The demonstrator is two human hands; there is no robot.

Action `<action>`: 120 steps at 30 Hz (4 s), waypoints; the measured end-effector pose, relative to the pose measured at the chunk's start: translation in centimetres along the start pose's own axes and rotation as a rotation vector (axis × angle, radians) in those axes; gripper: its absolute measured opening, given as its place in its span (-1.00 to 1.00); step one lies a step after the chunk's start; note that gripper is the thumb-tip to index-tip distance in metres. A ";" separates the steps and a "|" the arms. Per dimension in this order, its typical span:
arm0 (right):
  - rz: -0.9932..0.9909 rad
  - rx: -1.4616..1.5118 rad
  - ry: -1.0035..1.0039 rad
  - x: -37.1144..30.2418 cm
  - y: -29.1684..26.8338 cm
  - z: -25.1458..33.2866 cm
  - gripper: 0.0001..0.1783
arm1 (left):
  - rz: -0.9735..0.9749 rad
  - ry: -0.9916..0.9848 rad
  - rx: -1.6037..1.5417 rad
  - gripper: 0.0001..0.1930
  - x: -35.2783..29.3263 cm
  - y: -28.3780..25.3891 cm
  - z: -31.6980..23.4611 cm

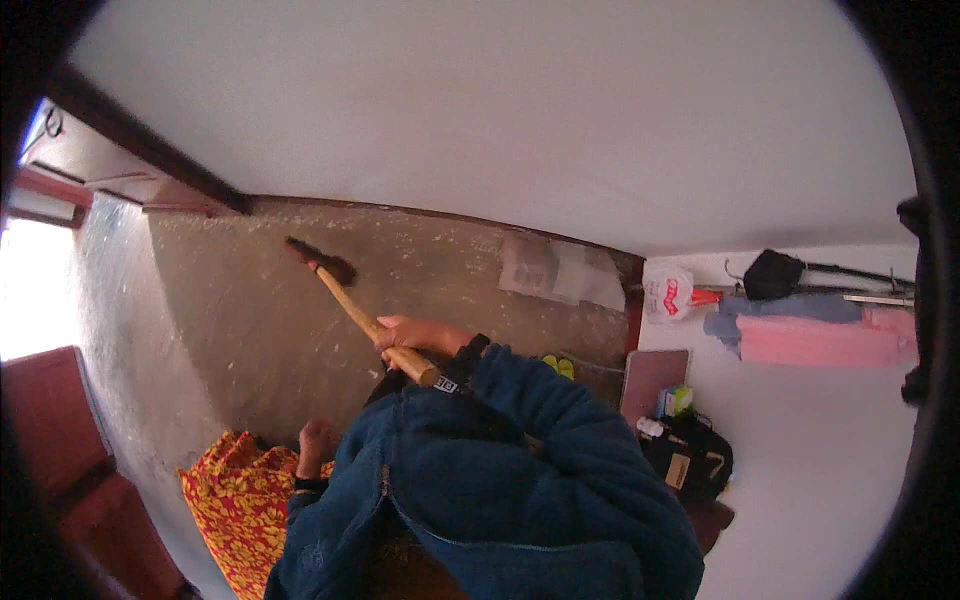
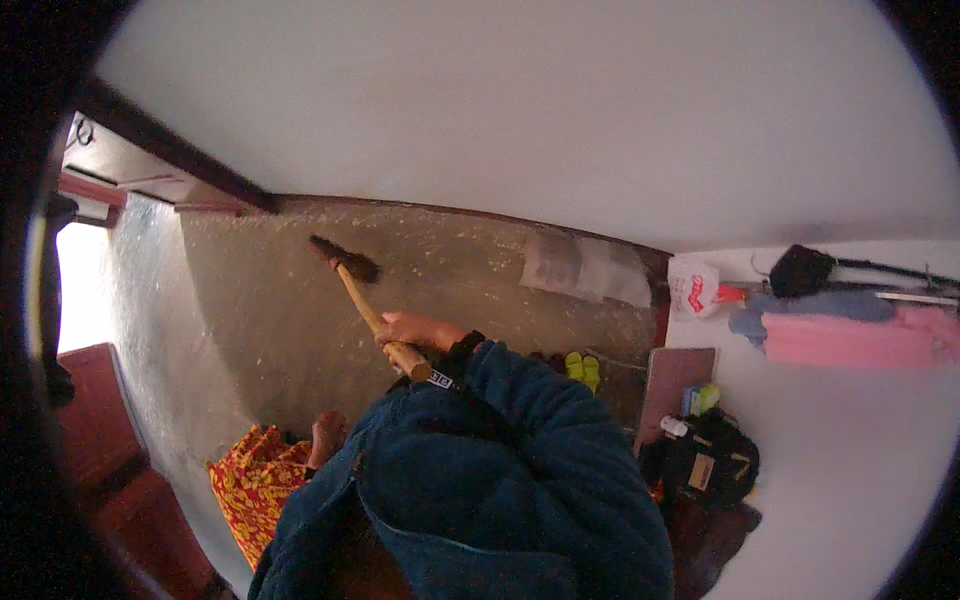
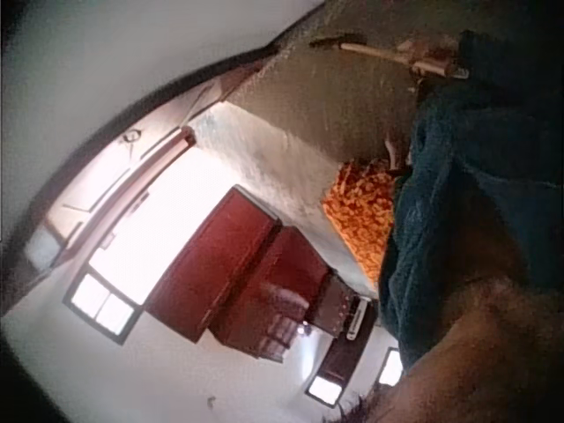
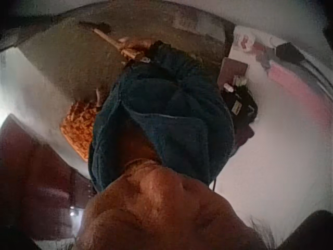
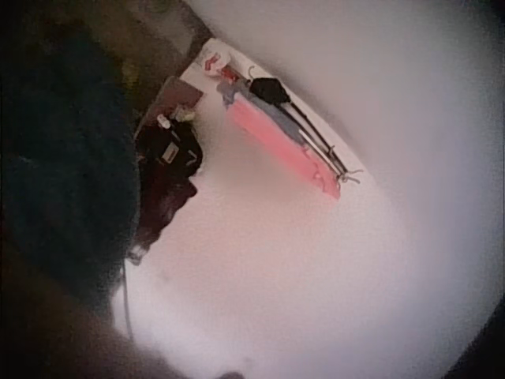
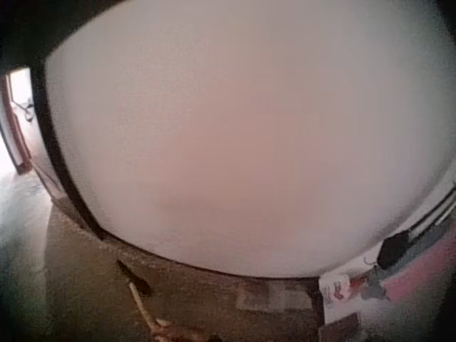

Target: The person sweeps a concrete floor with a broom, starting on a staircase and continuing into a bedroom. They gather debris into a pile and briefly lift a plastic sheet to sweep underneath before resuming sweeping.

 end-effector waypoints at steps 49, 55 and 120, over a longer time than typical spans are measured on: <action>-0.893 0.650 -0.003 -27.3 -51.4 -36.4 -0.28 | 0.357 0.461 -0.389 -0.81 34.0 -5.5 -43.9; -0.868 0.944 -0.217 -24.3 -61.0 -39.9 -0.24 | 0.797 0.222 -0.277 -0.62 37.6 4.8 -46.0; -1.696 0.145 -1.004 -15.2 -91.0 -16.5 0.01 | 1.049 -0.093 0.015 -0.64 44.1 15.6 -41.0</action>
Point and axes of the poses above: each hand's wrist, its own x-axis towards the middle knuckle, its own y-axis out of the palm, z = x × y, the point moved 4 cm from there along x, towards the middle knuckle, and after that the axes turned 7 degrees about y, right-handed, at the moved point
